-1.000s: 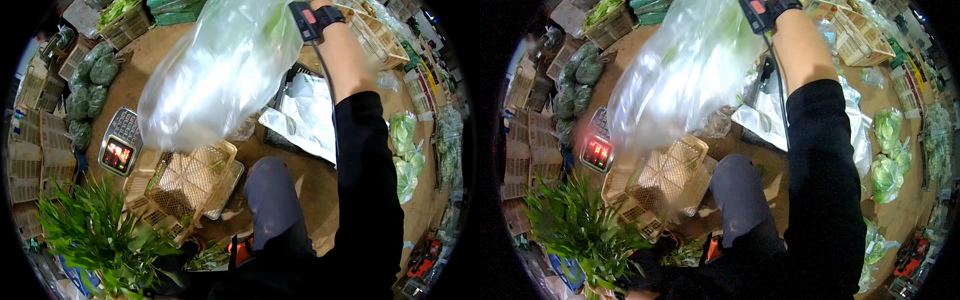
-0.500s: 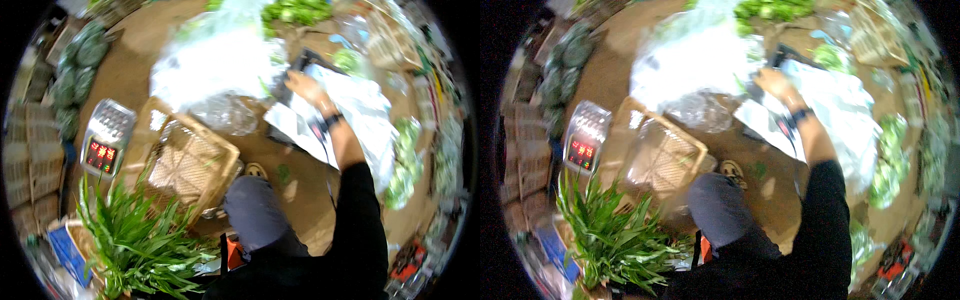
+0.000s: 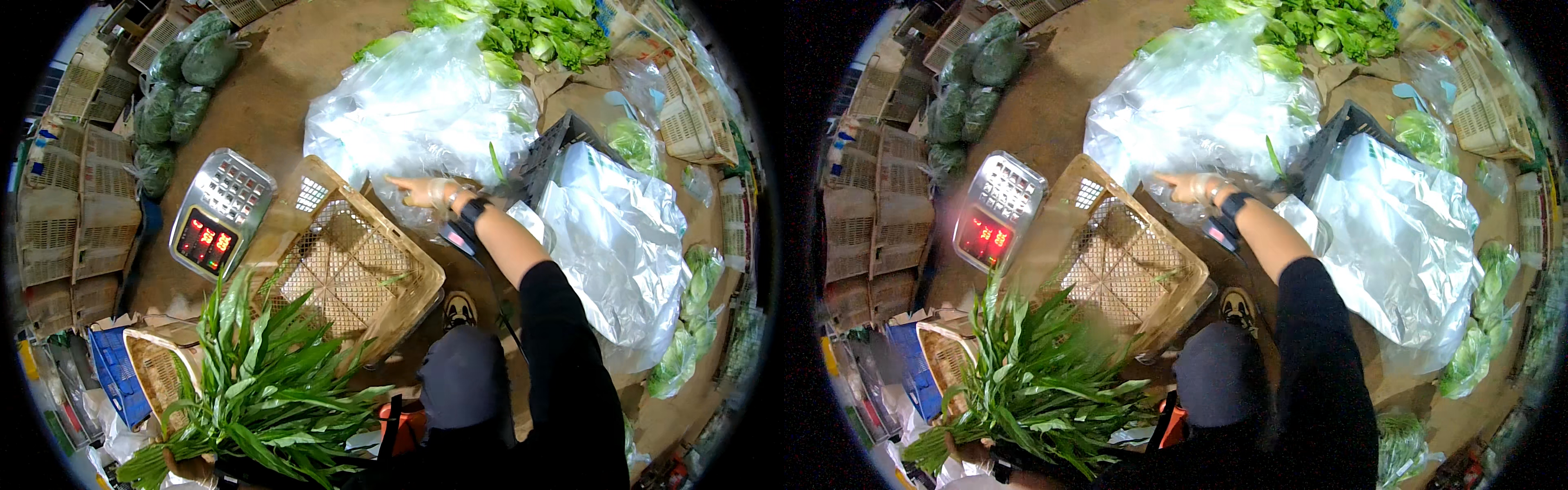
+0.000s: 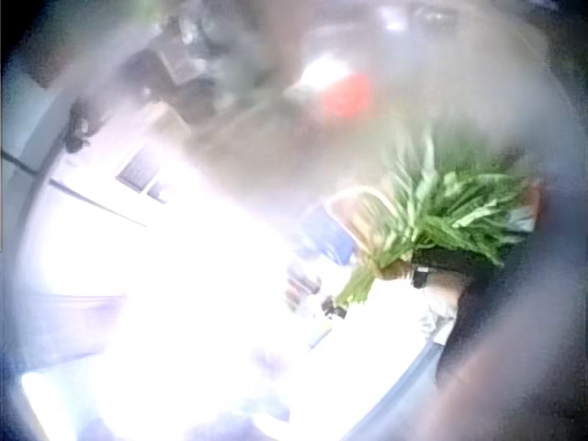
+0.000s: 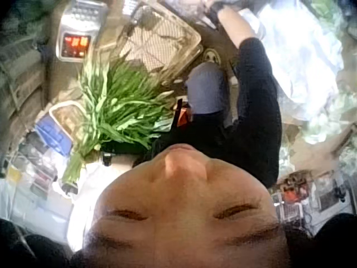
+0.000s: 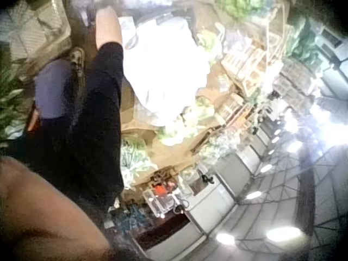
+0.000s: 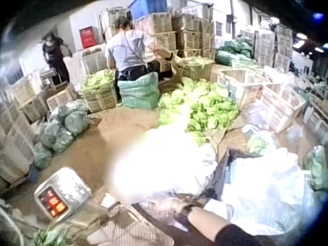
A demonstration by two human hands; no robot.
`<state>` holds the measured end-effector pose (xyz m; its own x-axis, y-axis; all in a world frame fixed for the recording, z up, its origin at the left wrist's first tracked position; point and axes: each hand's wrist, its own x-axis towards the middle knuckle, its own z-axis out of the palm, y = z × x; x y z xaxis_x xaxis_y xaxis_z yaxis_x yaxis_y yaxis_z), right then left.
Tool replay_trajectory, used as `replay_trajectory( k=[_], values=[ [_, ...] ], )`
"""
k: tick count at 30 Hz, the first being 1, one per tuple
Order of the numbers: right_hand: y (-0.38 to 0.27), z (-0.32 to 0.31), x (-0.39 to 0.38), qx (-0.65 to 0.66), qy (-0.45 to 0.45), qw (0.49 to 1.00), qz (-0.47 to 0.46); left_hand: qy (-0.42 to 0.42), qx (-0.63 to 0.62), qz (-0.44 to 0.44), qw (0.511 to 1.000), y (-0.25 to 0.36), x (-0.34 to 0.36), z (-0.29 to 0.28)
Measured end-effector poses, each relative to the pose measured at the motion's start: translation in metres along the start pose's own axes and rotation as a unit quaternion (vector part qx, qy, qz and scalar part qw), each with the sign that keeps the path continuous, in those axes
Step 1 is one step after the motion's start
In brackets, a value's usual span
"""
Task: The person sorts leafy green vegetables into bunches, weighs them on a digital scale, places them into plastic bags, and applies labels and adhesive tape to seal the bags.
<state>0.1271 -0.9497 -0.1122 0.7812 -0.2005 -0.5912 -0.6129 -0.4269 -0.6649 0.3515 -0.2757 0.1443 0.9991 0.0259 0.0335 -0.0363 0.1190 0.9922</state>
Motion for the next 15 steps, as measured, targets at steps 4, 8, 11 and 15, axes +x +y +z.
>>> replay_trajectory(
  k=[4, 8, 11, 15],
  values=[
    [0.018, -0.02, 0.022, -0.206, 0.164, 0.932, 0.25, 0.045, 0.012, -0.032, 0.998, 0.009, -0.002, -0.009],
    [0.052, -0.025, 0.018, -0.16, 0.233, 0.908, 0.31, 0.066, 0.02, -0.053, 0.996, 0.004, 0.008, -0.009],
    [0.061, 0.011, 0.018, -0.1, 0.249, 0.925, 0.27, 0.074, 0.02, -0.057, 0.995, 0.001, 0.013, -0.01],
    [0.07, 0.07, 0.021, -0.192, 0.224, 0.926, 0.236, 0.075, 0.012, -0.07, 0.995, 0.003, 0.016, -0.015]
  ],
)
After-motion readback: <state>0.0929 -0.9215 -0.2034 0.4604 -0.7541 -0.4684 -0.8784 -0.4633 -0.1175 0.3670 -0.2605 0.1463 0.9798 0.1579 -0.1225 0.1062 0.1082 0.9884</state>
